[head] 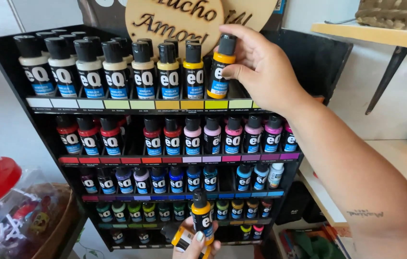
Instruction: The person picks up small bottles of acrylic paint from a table and places them into a multi-tiered black display rack. They organize the bottles by color, filling the top shelves with lighter shades and the lower shelves with darker ones. The person also places larger jars of base paint on the top of the rack.
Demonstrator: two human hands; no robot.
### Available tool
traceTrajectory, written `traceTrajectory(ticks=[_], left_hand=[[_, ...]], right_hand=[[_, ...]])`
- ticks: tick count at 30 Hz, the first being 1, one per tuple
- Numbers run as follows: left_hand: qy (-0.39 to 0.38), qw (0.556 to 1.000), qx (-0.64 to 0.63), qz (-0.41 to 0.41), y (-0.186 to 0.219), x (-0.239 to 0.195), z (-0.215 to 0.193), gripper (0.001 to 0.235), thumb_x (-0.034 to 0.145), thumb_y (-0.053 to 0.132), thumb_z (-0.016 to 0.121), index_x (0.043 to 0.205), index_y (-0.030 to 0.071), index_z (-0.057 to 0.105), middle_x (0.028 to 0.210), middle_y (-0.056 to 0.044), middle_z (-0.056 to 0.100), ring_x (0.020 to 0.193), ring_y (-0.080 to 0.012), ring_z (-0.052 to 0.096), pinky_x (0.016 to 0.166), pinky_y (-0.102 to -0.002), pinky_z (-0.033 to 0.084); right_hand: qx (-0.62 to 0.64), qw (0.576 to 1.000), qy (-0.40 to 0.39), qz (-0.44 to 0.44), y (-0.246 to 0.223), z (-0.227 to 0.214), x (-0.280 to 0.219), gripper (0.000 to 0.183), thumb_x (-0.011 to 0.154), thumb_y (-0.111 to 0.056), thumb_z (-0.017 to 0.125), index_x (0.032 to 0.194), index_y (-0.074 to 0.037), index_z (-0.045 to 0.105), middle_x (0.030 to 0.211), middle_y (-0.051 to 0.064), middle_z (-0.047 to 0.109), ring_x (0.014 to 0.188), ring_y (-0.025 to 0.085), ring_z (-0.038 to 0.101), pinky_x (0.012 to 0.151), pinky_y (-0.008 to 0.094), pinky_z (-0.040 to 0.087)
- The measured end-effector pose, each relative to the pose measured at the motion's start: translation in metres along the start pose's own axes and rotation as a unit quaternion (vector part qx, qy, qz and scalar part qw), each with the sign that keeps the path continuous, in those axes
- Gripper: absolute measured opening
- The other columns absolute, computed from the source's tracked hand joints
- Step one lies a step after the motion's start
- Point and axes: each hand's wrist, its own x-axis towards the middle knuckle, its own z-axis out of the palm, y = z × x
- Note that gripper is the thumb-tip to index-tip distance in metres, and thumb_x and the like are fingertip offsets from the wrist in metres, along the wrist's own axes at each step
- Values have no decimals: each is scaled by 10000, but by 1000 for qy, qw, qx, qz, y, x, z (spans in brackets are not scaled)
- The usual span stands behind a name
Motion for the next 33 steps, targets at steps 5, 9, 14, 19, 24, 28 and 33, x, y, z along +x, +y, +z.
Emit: traceTrajectory(ticks=[5, 9, 14, 19, 24, 28, 33], left_hand=[[1, 1000, -10, 13, -1, 1, 6, 481, 860, -17, 658, 1305, 147, 579, 1283, -390, 676, 899, -494, 614, 738, -513, 510], [-23, 1000, -5, 16, -4, 15, -4, 439, 863, -14, 672, 1258, 159, 587, 1277, -409, 707, 742, -509, 617, 657, -492, 502], [-29, 999, 13, 25, -8, 19, 2, 446, 861, -7, 679, 1272, 145, 597, 1241, -403, 714, 732, -499, 634, 596, -464, 485], [-39, 995, -21, 84, -16, 11, 13, 482, 817, -88, 671, 1271, 46, 581, 1245, -311, 617, 1142, -517, 664, 634, -530, 516], [-143, 977, 11, 155, -23, 38, -24, 427, 826, -69, 700, 1224, 48, 599, 1237, -318, 637, 1149, -548, 709, 589, -544, 611], [-211, 954, -5, 214, -20, 30, -23, 473, 809, -76, 736, 1243, 65, 610, 1267, -332, 636, 1144, -550, 702, 575, -519, 636], [-243, 927, 15, 287, -20, 0, 12, 567, 706, 79, 921, 1171, -29, 615, 1038, -360, 695, 624, -365, 689, 555, -455, 631]], right_hand=[[-105, 994, -28, 2, -2, 5, 6, 594, 894, 26, 719, 1433, -107, 507, 1214, 120, 690, 1068, 234, 690, 996, 390, 568], [-175, 983, -22, 46, -1, 6, 12, 619, 857, -34, 768, 1427, -139, 551, 1137, 87, 707, 1019, 221, 663, 963, 401, 512], [-168, 983, -32, 69, 6, 10, 26, 544, 843, -17, 769, 1339, -125, 574, 1146, 102, 729, 1019, 232, 706, 910, 416, 566], [-176, 982, -35, 52, 5, 7, 17, 636, 857, -19, 768, 1438, -78, 516, 1341, 180, 676, 1272, 355, 623, 1058, 523, 487], [-176, 941, 178, -226, -34, 7, -62, 176, 1075, 110, 604, 1250, 102, 585, 1013, 180, 655, 952, 297, 661, 1005, 435, 584], [-85, 996, -1, 16, -41, 50, -157, 342, 857, -238, 798, 1149, -103, 681, 1069, 34, 762, 976, 162, 756, 893, 308, 582], [157, 967, -130, 151, -24, 80, -189, 351, 842, -228, 830, 1123, -91, 670, 971, 5, 729, 843, 134, 690, 789, 286, 593]])
